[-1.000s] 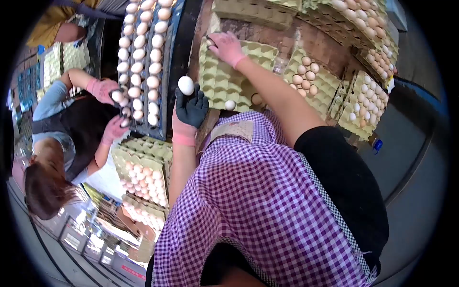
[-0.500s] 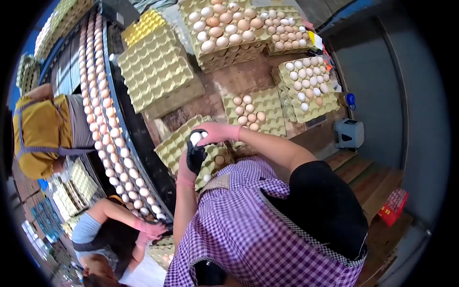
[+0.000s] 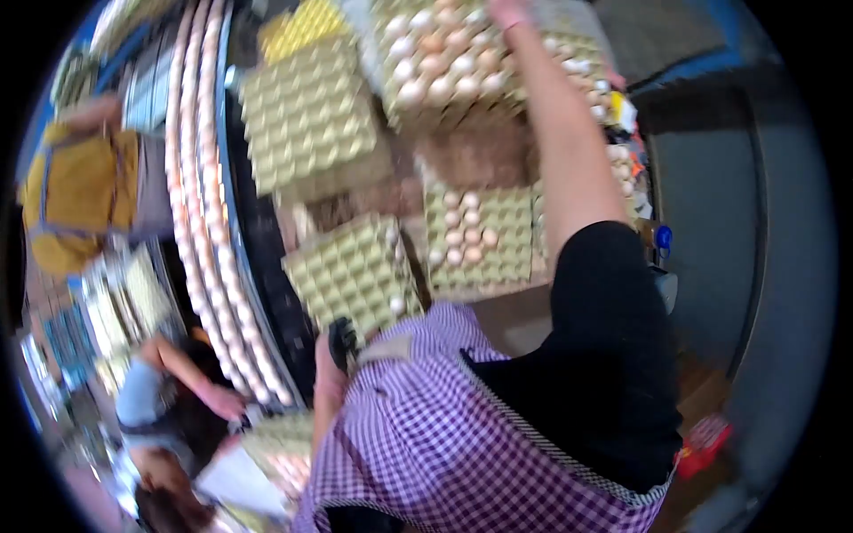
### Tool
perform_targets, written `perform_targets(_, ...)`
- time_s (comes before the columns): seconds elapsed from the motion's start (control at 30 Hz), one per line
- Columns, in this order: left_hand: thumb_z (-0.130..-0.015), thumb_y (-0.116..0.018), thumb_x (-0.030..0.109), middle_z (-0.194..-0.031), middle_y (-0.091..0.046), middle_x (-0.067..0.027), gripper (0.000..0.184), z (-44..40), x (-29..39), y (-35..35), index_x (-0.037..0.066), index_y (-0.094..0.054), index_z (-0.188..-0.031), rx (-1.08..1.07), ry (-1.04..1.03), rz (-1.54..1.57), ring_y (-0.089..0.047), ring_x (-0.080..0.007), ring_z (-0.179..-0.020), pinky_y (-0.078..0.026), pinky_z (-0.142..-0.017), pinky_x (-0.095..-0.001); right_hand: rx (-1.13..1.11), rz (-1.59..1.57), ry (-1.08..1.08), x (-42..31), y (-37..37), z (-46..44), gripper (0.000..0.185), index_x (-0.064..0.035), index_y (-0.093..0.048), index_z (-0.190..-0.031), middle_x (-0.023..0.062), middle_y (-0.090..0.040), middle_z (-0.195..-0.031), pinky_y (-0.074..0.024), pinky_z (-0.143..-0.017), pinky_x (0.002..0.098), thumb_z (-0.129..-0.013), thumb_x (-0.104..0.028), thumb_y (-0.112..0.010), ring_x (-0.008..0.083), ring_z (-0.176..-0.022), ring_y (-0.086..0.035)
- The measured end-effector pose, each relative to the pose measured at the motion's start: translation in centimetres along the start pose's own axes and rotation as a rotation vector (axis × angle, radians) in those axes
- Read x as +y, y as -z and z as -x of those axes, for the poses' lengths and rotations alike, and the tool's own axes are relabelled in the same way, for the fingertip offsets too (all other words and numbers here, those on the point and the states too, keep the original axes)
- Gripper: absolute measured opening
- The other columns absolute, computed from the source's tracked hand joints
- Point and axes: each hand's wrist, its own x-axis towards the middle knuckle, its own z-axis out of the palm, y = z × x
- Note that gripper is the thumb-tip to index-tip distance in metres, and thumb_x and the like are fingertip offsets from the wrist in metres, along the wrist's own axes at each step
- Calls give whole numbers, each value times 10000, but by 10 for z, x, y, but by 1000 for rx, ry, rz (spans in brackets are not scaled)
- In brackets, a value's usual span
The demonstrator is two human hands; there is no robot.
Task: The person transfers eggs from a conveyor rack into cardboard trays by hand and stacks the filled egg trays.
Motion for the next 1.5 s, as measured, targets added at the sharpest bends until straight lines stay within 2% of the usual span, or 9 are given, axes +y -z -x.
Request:
perform_targets(0.1, -1005, -511, 277, -1060, -674, -48, 348, 39, -20, 4, 12, -654, -1179, 104, 129, 251, -625, -162, -973, -480, -887, -294, -132, 19, 78, 17, -1, 12, 264, -80, -682, -1060, 139, -710, -941, -516, -791, 463, -888, -269, -620, 310, -903, -686)
perform_targets(0.33, -889, -709, 292, -1189, -647, -169, 445, 36, -106, 29, 36, -637, -1246, 337, -279, -855, -602, -333, -1132, -459, -995, -398, 160, -378, 265, 4, 81, 112, 382, -43, -619, -1187, 159, -676, -1021, -506, -856, 423, -910, -302, -662, 325, -961, -637)
perform_targets(0.63, -774, -777, 397, -1190, -597, -60, 558, -9, -73, -1, 139, -617, -1242, -66, -479, -1519, -527, -316, -1123, -452, -970, -438, -1158, -141, 797, -123, 121, 533, 516, -122, -606, -1244, 189, -491, -1392, -325, -1138, 474, -804, -347, -752, 362, -1337, -427)
perform_targets(0.87, -959, -678, 177, -1161, -676, -112, 398, -10, -43, -1, -34, -602, -1288, 50, -54, 104, -668, -191, -1006, -532, -895, -287, -1072, -319, 527, -84, 95, 537, 525, -77, -581, -1289, 181, -481, -1388, -355, -1133, 466, -849, -314, -742, 345, -1320, -450)
perform_targets(1.0, -984, -642, 173, -1263, -626, -149, 474, 18, -7, 3, -6, -504, -1401, -126, -429, -557, -631, -252, -1163, -536, -986, -342, -1390, -1085, -438, -112, 118, 504, 520, 1, -484, -1386, 154, -573, -1297, -479, -1043, 434, -942, -221, -639, 275, -1208, -587)
perform_targets(1.13, -994, -626, 82, -1319, -592, -143, 487, 36, 11, -13, -8, -429, -1430, -223, -4, 767, -598, -226, -1229, -507, -1027, -326, -1677, -1848, -1263, -166, 149, 490, 540, -11, -380, -1484, 220, -577, -1331, -520, -1021, 433, -1022, -258, -515, 316, -1182, -619)
perform_targets(1.27, -1039, -530, 134, -1359, -586, -160, 429, 47, -19, -8, 8, -444, -1440, -147, -277, 64, -573, -250, -1257, -490, -1053, -397, -1744, -1771, -1293, -173, 147, 517, 494, -19, -440, -1450, 161, -605, -1288, -554, -963, 397, -1045, -296, -502, 250, -1109, -647)
perform_targets(1.33, -1054, -512, 173, -1347, -596, -140, 381, 41, -36, 11, 28, -482, -1406, -404, 193, 1077, -611, -254, -1189, -501, -1031, -426, -1734, -1528, -1214, -183, 154, 525, 433, -52, -526, -1373, 72, -632, -1182, -576, -860, 317, -1021, -300, -573, 151, -996, -648)
perform_targets(1.5, -1006, -593, 150, -1218, -633, -128, 297, 82, 6, 10, 21, -606, -1273, 184, -354, -259, -629, -245, -1079, -529, -950, -355, -1766, -1242, -523, -229, 135, 542, 437, -22, -572, -1275, 62, -637, -1157, -523, -880, 308, -929, -263, -686, 157, -1018, -621)
